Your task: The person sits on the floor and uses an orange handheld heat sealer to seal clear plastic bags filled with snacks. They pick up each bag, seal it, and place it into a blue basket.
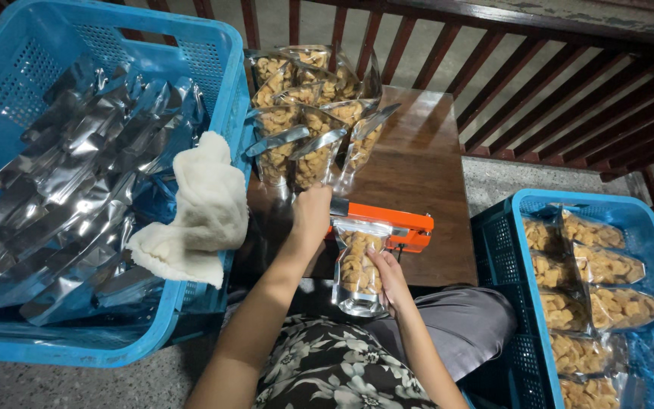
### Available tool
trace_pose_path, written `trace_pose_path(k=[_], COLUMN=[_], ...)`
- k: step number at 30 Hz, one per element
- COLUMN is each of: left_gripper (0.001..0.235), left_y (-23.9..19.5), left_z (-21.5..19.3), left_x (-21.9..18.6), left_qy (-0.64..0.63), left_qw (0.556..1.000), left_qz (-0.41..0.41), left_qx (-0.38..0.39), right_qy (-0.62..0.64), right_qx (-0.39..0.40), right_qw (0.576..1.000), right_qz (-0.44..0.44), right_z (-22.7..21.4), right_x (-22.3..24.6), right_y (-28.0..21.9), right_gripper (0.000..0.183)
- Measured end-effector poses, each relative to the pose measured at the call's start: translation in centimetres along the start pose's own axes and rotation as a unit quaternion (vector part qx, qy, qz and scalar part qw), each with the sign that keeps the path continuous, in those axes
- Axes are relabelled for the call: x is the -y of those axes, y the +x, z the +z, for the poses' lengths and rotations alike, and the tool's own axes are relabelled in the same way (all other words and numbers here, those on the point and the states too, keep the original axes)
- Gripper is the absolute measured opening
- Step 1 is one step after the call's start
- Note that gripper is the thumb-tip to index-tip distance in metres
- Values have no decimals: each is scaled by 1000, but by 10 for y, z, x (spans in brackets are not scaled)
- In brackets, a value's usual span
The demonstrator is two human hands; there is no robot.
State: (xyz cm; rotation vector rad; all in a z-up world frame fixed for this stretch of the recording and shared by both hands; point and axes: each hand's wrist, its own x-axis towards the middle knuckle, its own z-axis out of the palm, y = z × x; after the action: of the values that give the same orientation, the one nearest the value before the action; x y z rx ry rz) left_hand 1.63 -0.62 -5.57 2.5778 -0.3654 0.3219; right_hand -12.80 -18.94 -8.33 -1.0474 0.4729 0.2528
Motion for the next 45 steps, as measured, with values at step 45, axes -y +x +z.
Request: trace_pose_path(k=[45], left_gripper=[26], left_y=[-4], left_z=[5], left_x=[10], left_qy=[-60], left_qw=[998], left_qz=[-33], left_qx=[-15], right_qy=[-51], right_qx=[-37], right_qw=[998], right_qz=[31], right_z=[-13], right_x=[-22], right_y=[13], right_gripper=[31])
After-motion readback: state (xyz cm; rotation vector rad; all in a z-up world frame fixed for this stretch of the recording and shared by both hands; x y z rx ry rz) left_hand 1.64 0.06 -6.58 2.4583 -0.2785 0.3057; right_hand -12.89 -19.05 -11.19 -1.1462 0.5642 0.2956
